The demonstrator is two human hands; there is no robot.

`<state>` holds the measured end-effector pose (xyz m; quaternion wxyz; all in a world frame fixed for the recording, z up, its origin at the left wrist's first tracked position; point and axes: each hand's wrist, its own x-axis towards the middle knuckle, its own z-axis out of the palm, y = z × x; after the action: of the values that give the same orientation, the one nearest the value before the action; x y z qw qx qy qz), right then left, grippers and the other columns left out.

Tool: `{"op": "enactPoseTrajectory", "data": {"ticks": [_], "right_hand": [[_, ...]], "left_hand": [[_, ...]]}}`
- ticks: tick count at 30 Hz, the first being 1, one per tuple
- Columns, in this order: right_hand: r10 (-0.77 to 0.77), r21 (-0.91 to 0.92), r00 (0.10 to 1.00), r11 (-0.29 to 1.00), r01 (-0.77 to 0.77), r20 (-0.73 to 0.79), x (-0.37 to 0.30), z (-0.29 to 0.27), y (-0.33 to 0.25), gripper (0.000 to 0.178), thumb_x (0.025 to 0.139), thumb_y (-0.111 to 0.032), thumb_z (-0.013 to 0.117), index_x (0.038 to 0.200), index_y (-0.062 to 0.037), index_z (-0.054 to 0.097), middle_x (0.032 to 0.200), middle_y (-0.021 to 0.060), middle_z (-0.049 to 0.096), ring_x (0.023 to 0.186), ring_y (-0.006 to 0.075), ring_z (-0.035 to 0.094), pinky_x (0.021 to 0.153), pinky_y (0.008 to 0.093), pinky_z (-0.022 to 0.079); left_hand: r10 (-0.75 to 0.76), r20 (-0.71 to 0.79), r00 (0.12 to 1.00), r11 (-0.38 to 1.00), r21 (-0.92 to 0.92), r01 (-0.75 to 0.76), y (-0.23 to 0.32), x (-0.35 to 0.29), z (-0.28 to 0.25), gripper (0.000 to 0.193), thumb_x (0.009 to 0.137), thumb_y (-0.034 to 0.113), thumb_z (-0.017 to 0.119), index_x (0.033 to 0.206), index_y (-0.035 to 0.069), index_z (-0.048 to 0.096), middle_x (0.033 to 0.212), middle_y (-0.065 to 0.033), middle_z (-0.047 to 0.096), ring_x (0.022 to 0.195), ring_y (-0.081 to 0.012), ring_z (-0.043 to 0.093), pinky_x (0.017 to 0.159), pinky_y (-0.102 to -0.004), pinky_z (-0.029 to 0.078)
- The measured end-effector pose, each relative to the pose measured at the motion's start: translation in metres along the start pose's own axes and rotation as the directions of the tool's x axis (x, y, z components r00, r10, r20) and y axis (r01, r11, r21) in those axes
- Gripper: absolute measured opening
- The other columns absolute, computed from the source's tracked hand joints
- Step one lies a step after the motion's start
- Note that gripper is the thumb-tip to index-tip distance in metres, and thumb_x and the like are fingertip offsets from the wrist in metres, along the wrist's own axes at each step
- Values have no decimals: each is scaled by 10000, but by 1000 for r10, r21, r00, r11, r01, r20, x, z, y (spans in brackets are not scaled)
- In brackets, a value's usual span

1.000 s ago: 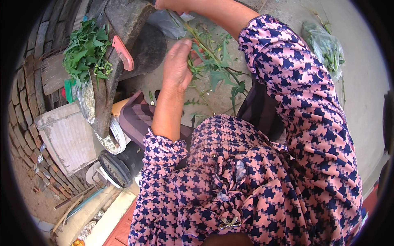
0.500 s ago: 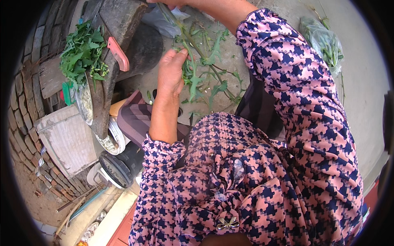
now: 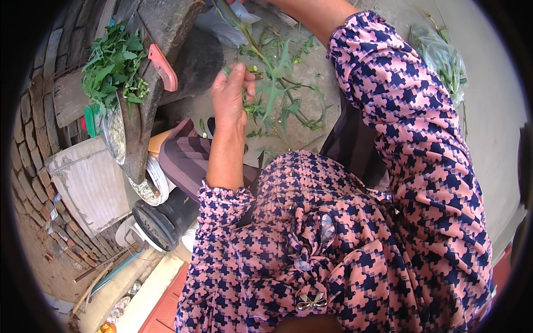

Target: The person sits on the ground and uses a large knife to chop green leafy vegetables on a wooden board. They gather the chopped pieces and place them into a metal bowl.

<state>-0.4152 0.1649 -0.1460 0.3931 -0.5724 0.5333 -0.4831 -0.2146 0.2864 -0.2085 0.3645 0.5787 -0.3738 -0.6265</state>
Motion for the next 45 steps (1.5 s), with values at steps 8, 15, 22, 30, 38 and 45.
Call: {"op": "enactPoseTrajectory", "data": {"ticks": [8, 15, 22, 30, 38, 45], "right_hand": [[-60, -92, 998, 994, 62, 18, 3, 9, 3, 264, 751, -245, 707, 809, 13, 711, 713, 223, 668, 687, 319, 687, 684, 411, 526], [-259, -147, 963, 952, 268, 74, 0, 20, 19, 252, 795, -230, 685, 773, 21, 693, 648, 185, 653, 579, 269, 653, 589, 401, 515], [144, 186, 957, 963, -194, 251, -8, 7, -1, 240, 885, -213, 635, 802, 11, 659, 625, 78, 619, 507, 154, 576, 468, 310, 460], [101, 338, 956, 921, -195, 274, 10, -6, 15, 258, 922, -245, 617, 781, -30, 637, 616, 41, 575, 486, 136, 532, 458, 277, 444], [-35, 535, 849, 790, -300, 527, 7, -2, 12, 234, 933, -285, 621, 820, -80, 636, 660, 24, 588, 528, 131, 561, 487, 268, 471], [0, 569, 875, 760, -315, 485, 9, -5, 15, 228, 943, -272, 605, 850, -69, 650, 660, 33, 586, 518, 148, 551, 477, 286, 469]], "left_hand": [[157, 54, 986, 927, 336, -166, 16, 7, 26, 118, 894, 122, 675, 960, 23, 671, 657, 19, 593, 545, -52, 522, 496, -199, 364], [280, 418, 864, 587, 638, -499, 29, 19, 3, 148, 870, 130, 629, 812, -6, 643, 775, -65, 650, 559, -83, 536, 517, -242, 398], [-164, 599, 784, 874, 456, -166, 47, -4, -21, 143, 877, 157, 617, 857, 16, 628, 808, -43, 623, 561, -73, 518, 538, -212, 398], [4, 265, 964, 979, 196, -58, 23, -21, -44, 127, 910, 112, 583, 928, -3, 633, 963, -70, 685, 546, -64, 556, 506, -212, 416], [-183, 475, 861, 942, 336, 15, 28, -12, 5, 200, 930, 38, 485, 1052, -42, 622, 1108, -171, 670, 522, -93, 554, 506, -215, 443], [-293, 570, 768, 944, 299, 138, 13, -26, 11, 353, 916, 197, 550, 1167, -48, 589, 957, -171, 701, 508, -115, 560, 512, -203, 455]]}}
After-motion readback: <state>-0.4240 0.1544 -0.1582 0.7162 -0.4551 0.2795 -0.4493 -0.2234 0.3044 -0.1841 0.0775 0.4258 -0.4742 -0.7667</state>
